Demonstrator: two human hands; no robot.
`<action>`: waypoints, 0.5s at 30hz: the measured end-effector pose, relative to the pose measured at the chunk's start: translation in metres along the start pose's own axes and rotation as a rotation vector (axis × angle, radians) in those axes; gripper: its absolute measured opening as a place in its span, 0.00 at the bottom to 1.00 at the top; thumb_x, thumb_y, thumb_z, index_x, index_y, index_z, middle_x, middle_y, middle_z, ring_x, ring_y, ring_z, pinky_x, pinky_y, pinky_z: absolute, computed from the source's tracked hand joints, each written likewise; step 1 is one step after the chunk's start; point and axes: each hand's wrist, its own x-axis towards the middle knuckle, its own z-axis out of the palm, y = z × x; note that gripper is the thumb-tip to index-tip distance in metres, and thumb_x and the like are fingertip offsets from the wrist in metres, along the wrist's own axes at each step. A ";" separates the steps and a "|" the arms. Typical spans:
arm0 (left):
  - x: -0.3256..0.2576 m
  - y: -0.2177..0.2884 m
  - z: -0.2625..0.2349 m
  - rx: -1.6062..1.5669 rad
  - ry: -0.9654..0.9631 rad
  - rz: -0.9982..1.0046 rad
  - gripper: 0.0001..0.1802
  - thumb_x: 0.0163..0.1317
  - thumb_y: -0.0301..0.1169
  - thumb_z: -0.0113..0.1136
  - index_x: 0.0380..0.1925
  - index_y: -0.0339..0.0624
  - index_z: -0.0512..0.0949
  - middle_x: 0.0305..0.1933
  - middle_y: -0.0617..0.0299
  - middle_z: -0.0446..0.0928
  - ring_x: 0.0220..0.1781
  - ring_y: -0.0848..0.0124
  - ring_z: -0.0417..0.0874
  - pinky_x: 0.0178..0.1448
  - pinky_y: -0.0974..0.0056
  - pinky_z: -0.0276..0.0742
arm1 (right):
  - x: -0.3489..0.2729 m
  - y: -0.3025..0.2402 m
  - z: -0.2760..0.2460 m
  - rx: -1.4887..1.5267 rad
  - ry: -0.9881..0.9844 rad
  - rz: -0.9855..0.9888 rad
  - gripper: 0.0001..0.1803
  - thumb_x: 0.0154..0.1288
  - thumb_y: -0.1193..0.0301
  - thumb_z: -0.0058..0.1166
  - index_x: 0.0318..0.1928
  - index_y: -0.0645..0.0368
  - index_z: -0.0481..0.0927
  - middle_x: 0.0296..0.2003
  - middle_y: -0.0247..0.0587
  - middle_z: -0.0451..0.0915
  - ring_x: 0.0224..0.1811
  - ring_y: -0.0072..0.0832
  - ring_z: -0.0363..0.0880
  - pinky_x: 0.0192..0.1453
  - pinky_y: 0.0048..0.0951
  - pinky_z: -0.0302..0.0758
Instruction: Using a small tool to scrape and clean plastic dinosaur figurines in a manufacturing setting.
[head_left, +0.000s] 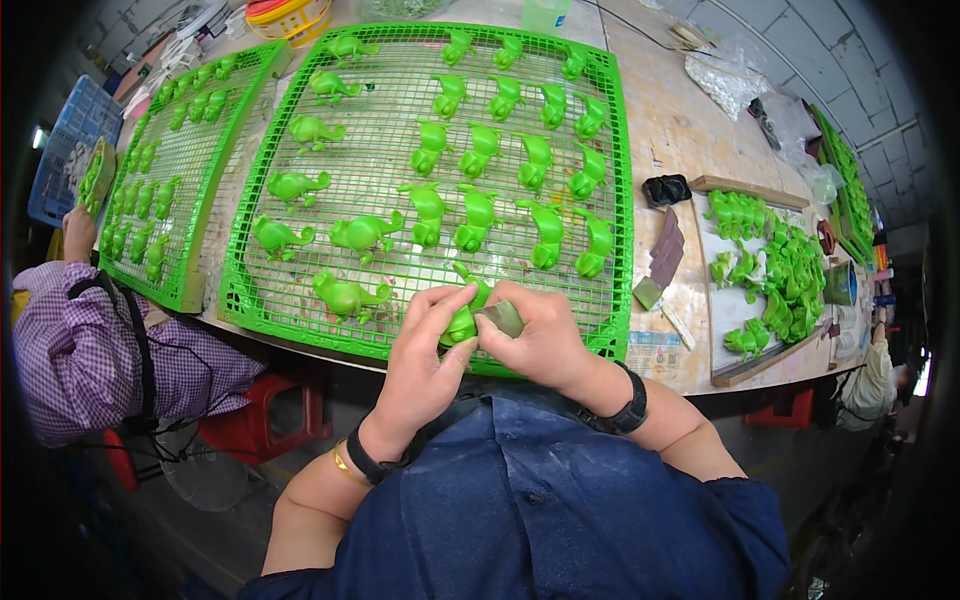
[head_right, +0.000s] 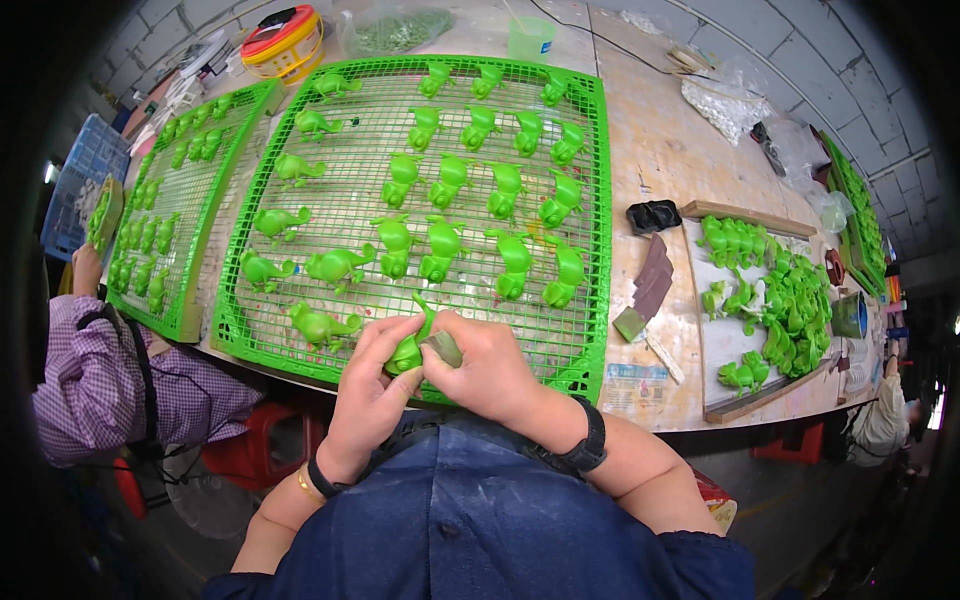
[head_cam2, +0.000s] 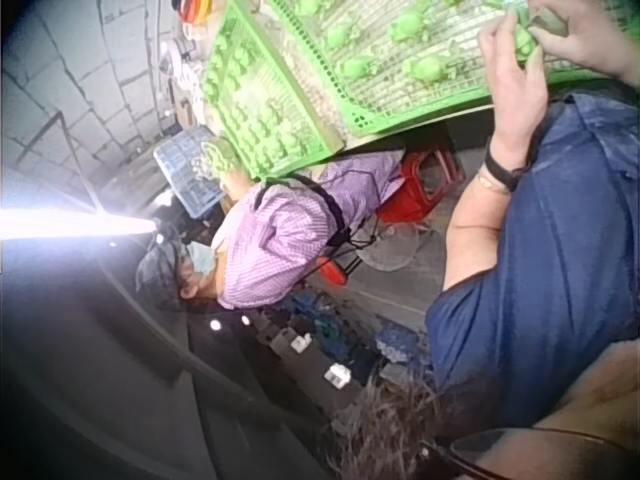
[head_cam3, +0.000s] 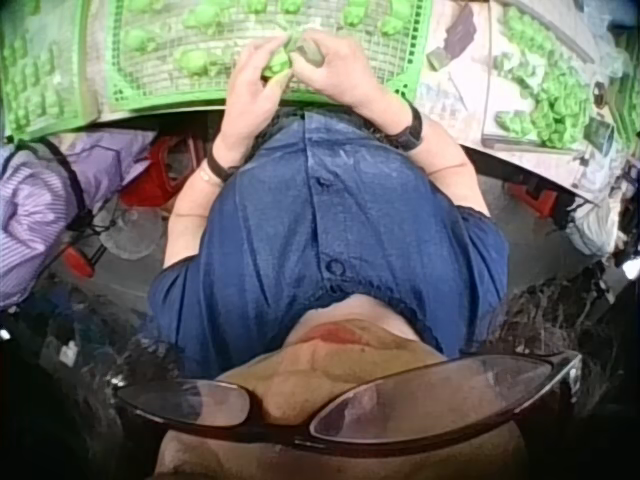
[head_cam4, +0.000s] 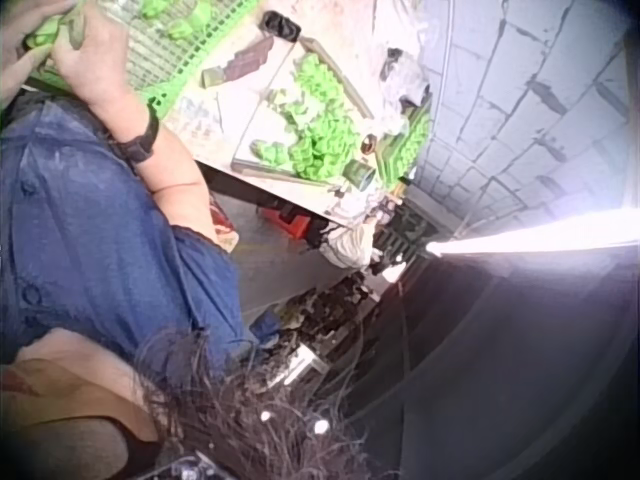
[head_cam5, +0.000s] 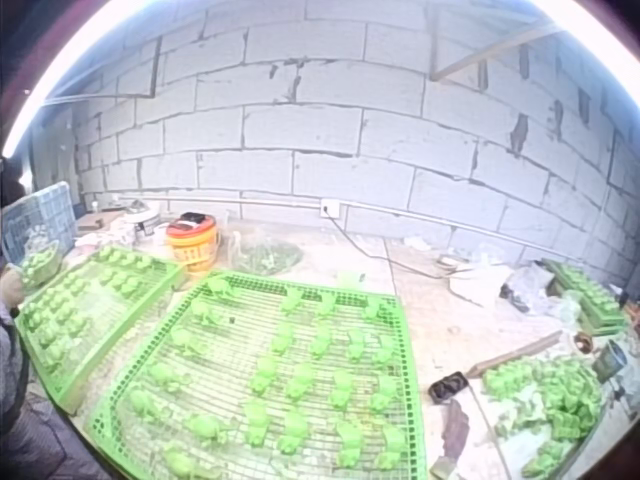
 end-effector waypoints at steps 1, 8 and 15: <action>0.000 -0.001 0.000 0.000 0.000 0.000 0.27 0.51 0.18 0.57 0.55 0.40 0.71 0.52 0.51 0.68 0.54 0.58 0.72 0.57 0.63 0.68 | 0.000 0.000 0.001 -0.011 0.024 -0.002 0.07 0.53 0.71 0.57 0.29 0.58 0.73 0.18 0.46 0.75 0.20 0.42 0.76 0.23 0.36 0.71; -0.001 0.002 -0.001 -0.013 0.005 -0.004 0.27 0.51 0.18 0.57 0.55 0.40 0.71 0.52 0.51 0.68 0.54 0.59 0.72 0.57 0.64 0.68 | -0.001 0.002 0.000 0.007 0.094 0.041 0.08 0.54 0.70 0.58 0.30 0.58 0.73 0.19 0.45 0.75 0.20 0.39 0.77 0.24 0.34 0.72; 0.000 -0.001 -0.002 -0.017 0.013 -0.009 0.28 0.51 0.17 0.57 0.55 0.40 0.71 0.52 0.52 0.68 0.53 0.60 0.72 0.56 0.64 0.69 | 0.001 0.002 0.000 0.036 -0.025 0.084 0.09 0.53 0.69 0.60 0.31 0.58 0.74 0.20 0.43 0.76 0.21 0.35 0.78 0.25 0.32 0.72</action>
